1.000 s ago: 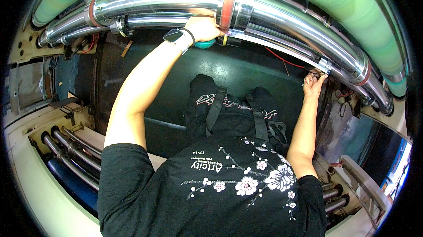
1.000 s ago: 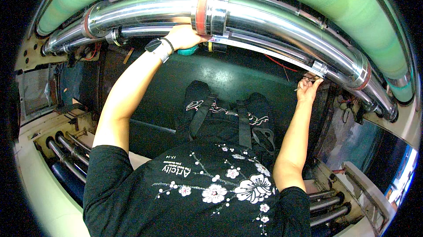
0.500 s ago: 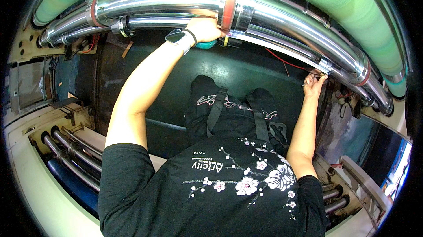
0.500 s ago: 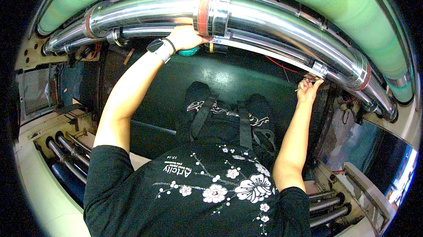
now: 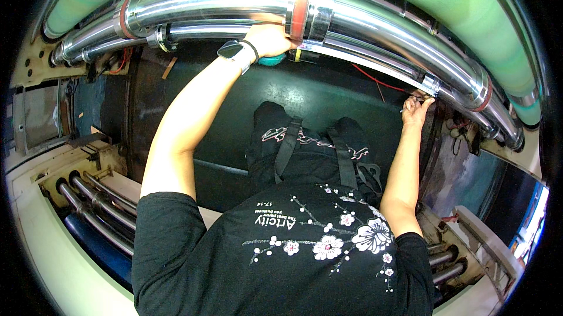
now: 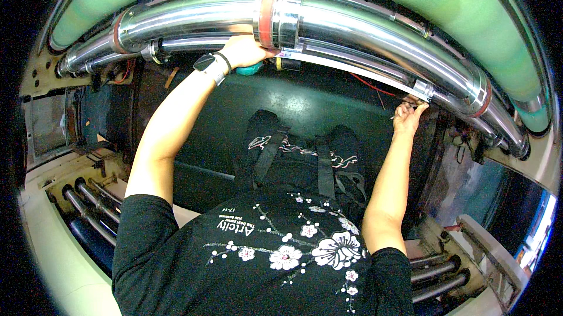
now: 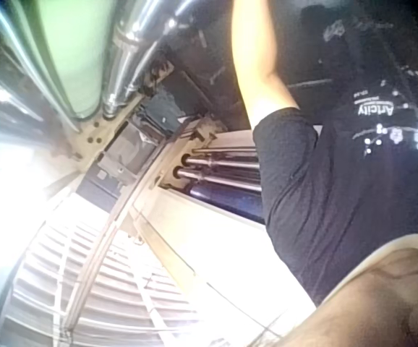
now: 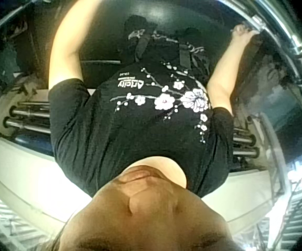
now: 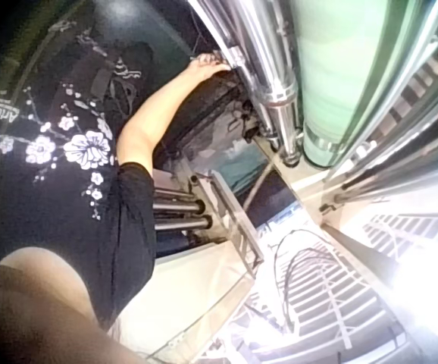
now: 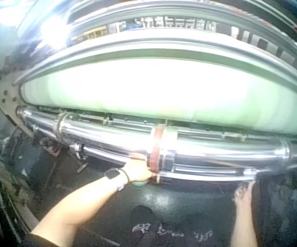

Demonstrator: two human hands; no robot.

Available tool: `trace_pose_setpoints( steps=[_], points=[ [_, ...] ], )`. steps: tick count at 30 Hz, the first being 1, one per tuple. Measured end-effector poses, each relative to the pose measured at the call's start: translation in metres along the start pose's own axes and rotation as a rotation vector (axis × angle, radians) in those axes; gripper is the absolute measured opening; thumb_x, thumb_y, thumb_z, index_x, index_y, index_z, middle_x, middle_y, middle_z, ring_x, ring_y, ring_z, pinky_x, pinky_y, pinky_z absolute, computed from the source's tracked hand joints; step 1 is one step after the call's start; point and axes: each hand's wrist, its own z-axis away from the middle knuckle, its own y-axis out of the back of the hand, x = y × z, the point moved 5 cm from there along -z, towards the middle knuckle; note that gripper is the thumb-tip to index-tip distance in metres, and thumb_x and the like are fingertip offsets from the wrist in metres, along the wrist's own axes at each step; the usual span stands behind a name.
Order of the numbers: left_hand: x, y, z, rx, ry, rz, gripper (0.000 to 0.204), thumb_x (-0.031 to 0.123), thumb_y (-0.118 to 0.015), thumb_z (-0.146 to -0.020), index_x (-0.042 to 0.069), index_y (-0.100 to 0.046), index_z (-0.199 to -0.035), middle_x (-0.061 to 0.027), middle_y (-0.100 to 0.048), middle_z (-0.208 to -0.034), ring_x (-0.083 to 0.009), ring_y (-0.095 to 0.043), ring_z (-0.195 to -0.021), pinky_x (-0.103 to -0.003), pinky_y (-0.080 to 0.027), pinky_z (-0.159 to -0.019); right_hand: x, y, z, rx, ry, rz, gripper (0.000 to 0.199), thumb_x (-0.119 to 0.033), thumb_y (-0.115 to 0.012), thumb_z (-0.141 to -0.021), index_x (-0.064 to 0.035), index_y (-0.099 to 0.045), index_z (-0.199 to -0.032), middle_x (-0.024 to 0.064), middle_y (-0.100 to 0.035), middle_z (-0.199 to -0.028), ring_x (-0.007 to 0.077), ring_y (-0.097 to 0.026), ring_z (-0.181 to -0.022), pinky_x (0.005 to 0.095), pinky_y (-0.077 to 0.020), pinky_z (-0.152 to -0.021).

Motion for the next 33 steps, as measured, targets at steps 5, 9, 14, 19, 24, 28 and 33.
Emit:
trace_pose_setpoints(
  steps=[5, 9, 14, 19, 24, 28, 33],
  points=[
    [-0.0072, -0.0090, -0.0054, 0.040, -0.017, 0.002, 0.039, 0.049, -0.045, -0.081, 0.022, -0.058, -0.106, -0.0099, -0.060, -0.102, -0.0268, -0.055, -0.096, -0.035, -0.044, -0.080, 0.0004, -0.0065, 0.0047, -0.016, 0.061, 0.030, 0.068, -0.063, -0.051, -0.069, 0.0022, -0.047, -0.089, 0.0044, -0.041, -0.067, 0.0126, -0.032, -0.052, 0.0225, -0.0257, -0.041],
    [-0.0036, -0.0051, -0.0026, 0.039, -0.012, 0.014, 0.040, 0.050, -0.044, -0.081, 0.023, -0.058, -0.107, -0.0102, -0.060, -0.102, -0.0268, -0.055, -0.096, -0.035, -0.044, -0.080, 0.0002, -0.0074, 0.0075, 0.014, 0.017, 0.017, 0.065, -0.063, -0.050, -0.070, -0.0006, -0.048, -0.089, 0.0045, -0.042, -0.069, 0.0124, -0.033, -0.052, 0.0222, -0.0263, -0.041],
    [-0.0038, -0.0054, -0.0020, 0.005, 0.015, 0.003, 0.040, 0.050, -0.044, -0.081, 0.023, -0.058, -0.107, -0.0103, -0.060, -0.102, -0.0266, -0.055, -0.096, -0.035, -0.044, -0.080, -0.0020, -0.0078, 0.0061, -0.001, 0.073, 0.029, 0.064, -0.063, -0.050, -0.070, -0.0018, -0.049, -0.090, 0.0041, -0.042, -0.069, 0.0121, -0.033, -0.052, 0.0219, -0.0272, -0.042],
    [-0.0036, -0.0043, -0.0016, 0.010, 0.014, 0.016, 0.040, 0.050, -0.044, -0.081, 0.023, -0.058, -0.107, -0.0104, -0.060, -0.102, -0.0266, -0.056, -0.096, -0.035, -0.044, -0.080, -0.0005, -0.0057, 0.0046, 0.029, 0.009, 0.002, 0.063, -0.062, -0.050, -0.070, -0.0028, -0.051, -0.091, 0.0040, -0.044, -0.071, 0.0119, -0.032, -0.051, 0.0217, -0.0272, -0.041],
    [-0.0021, -0.0019, -0.0005, 0.014, 0.003, 0.018, 0.041, 0.050, -0.045, -0.080, 0.022, -0.058, -0.106, -0.0104, -0.060, -0.102, -0.0262, -0.056, -0.095, -0.035, -0.044, -0.079, -0.0015, -0.0075, 0.0049, -0.011, 0.052, 0.029, 0.066, -0.063, -0.049, -0.071, 0.0006, -0.049, -0.092, 0.0045, -0.046, -0.071, 0.0120, -0.034, -0.050, 0.0217, -0.0275, -0.041],
    [-0.0036, -0.0037, -0.0032, 0.016, 0.004, 0.003, 0.041, 0.050, -0.045, -0.080, 0.022, -0.059, -0.106, -0.0101, -0.060, -0.101, -0.0258, -0.056, -0.094, -0.035, -0.045, -0.078, -0.0017, -0.0063, 0.0044, 0.001, 0.031, 0.022, 0.066, -0.062, -0.048, -0.072, 0.0003, -0.049, -0.092, 0.0043, -0.047, -0.071, 0.0118, -0.034, -0.050, 0.0218, -0.0275, -0.041],
    [-0.0029, -0.0038, -0.0025, 0.000, 0.011, -0.007, 0.041, 0.051, -0.043, -0.081, 0.022, -0.058, -0.106, -0.0096, -0.060, -0.100, -0.0258, -0.057, -0.093, -0.035, -0.045, -0.078, -0.0029, -0.0088, 0.0073, 0.011, 0.058, 0.047, 0.063, -0.062, -0.049, -0.072, -0.0012, -0.049, -0.092, 0.0038, -0.047, -0.071, 0.0117, -0.034, -0.050, 0.0216, -0.0272, -0.041]
  ],
)
